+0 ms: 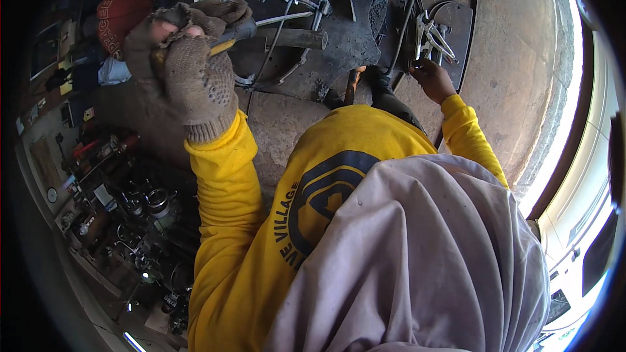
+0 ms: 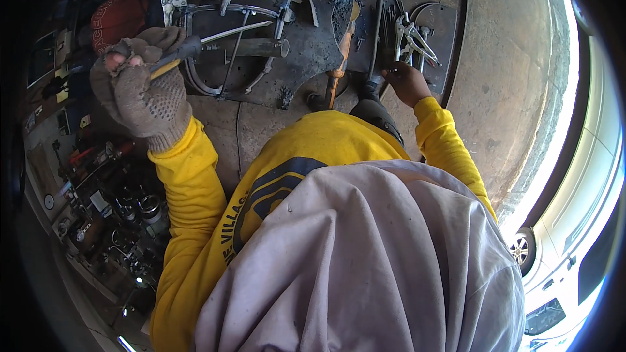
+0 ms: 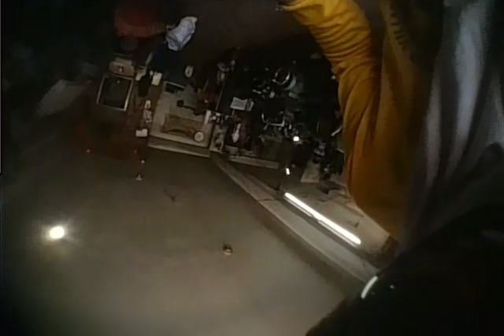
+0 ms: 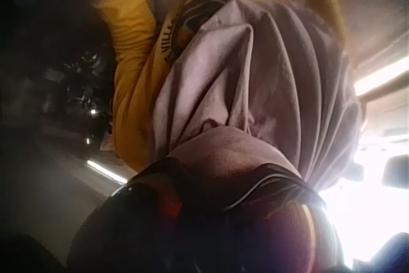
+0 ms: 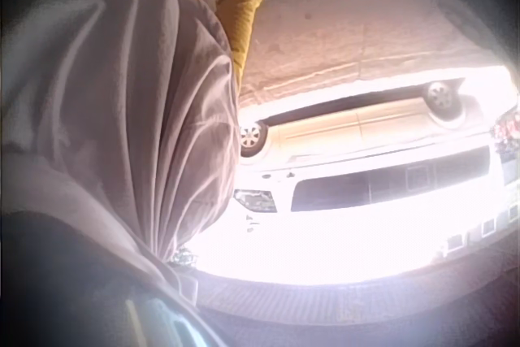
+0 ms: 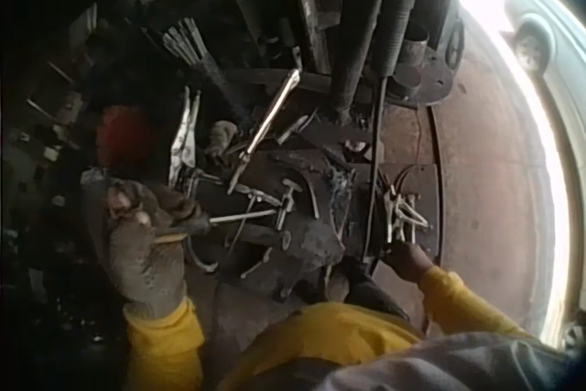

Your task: The person assembles a metal frame by positioning curved metal strips and securing them with locking pliers and a screwdriver. They use a screwdriver to adjust components and eventually use a welding torch to join parts of the assembly.

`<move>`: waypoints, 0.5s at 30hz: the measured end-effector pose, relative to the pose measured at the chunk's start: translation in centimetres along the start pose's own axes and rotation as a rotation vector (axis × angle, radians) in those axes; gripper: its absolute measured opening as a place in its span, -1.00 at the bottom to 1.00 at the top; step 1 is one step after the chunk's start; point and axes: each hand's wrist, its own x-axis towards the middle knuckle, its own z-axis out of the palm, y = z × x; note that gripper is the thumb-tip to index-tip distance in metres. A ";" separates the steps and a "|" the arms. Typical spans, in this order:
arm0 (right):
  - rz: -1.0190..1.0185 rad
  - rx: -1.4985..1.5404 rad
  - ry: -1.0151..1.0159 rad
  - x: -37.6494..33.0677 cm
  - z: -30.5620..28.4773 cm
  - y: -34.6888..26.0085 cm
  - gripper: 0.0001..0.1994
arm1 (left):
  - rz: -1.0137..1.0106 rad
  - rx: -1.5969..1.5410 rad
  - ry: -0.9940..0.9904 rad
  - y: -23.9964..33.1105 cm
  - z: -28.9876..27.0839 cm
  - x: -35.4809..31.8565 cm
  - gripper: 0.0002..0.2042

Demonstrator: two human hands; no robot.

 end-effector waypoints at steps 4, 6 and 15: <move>0.006 0.010 0.012 -0.1 0.1 0.5 -0.54 | -0.004 0.011 0.029 -1.1 -1.1 -1.8 -0.69; 0.019 -0.006 0.012 -0.4 0.0 0.5 -0.54 | -0.116 -0.130 0.137 -1.0 -2.3 -2.4 -0.69; -0.134 0.216 0.106 -2.7 -1.1 -5.1 -0.50 | -0.053 -0.039 -0.176 3.0 2.3 0.4 -0.72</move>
